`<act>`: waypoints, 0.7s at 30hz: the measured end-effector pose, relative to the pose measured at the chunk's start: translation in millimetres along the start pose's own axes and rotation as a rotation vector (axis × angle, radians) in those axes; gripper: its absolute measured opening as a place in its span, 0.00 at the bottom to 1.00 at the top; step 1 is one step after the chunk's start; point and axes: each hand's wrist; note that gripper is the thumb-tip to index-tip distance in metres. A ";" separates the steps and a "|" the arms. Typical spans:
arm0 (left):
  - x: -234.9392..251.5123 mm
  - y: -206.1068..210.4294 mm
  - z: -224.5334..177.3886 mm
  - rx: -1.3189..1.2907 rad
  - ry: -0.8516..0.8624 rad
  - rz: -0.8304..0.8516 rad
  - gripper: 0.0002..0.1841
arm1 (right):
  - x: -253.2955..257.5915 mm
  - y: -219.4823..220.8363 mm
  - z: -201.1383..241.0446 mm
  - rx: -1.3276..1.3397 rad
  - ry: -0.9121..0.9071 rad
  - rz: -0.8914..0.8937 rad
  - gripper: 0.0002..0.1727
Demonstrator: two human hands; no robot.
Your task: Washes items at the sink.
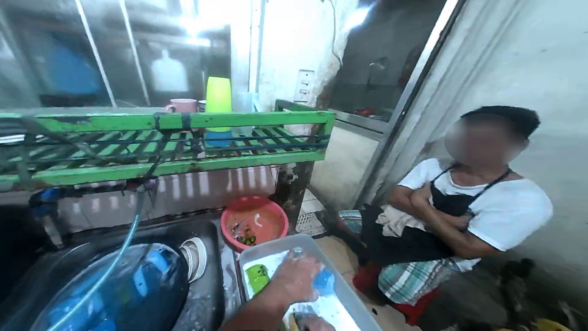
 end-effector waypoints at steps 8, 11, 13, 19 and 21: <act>-34.2 -32.4 -18.8 -1.560 -0.714 -1.108 0.35 | -8.4 -24.1 31.0 1.107 0.215 -0.322 0.28; -57.2 -32.0 -38.7 -1.799 -0.738 -1.024 0.30 | -18.3 -20.5 78.7 1.081 0.042 -0.339 0.31; -73.3 -36.9 -45.5 -1.886 -0.649 -0.865 0.29 | -12.3 -5.8 80.0 0.769 -0.118 -0.431 0.28; -57.6 -30.3 -68.3 -1.712 -0.823 -0.917 0.38 | 9.7 -10.6 54.7 0.051 -0.081 -0.354 0.18; -61.2 -23.0 -58.3 -1.703 -0.775 -0.845 0.39 | 15.3 -20.2 60.0 0.492 0.131 -0.296 0.13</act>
Point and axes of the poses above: each hand's wrist, its own x-axis towards the middle knuckle, its own y-axis out of the palm, z = x × y, and after that the axes turned 6 degrees about y, right-handed
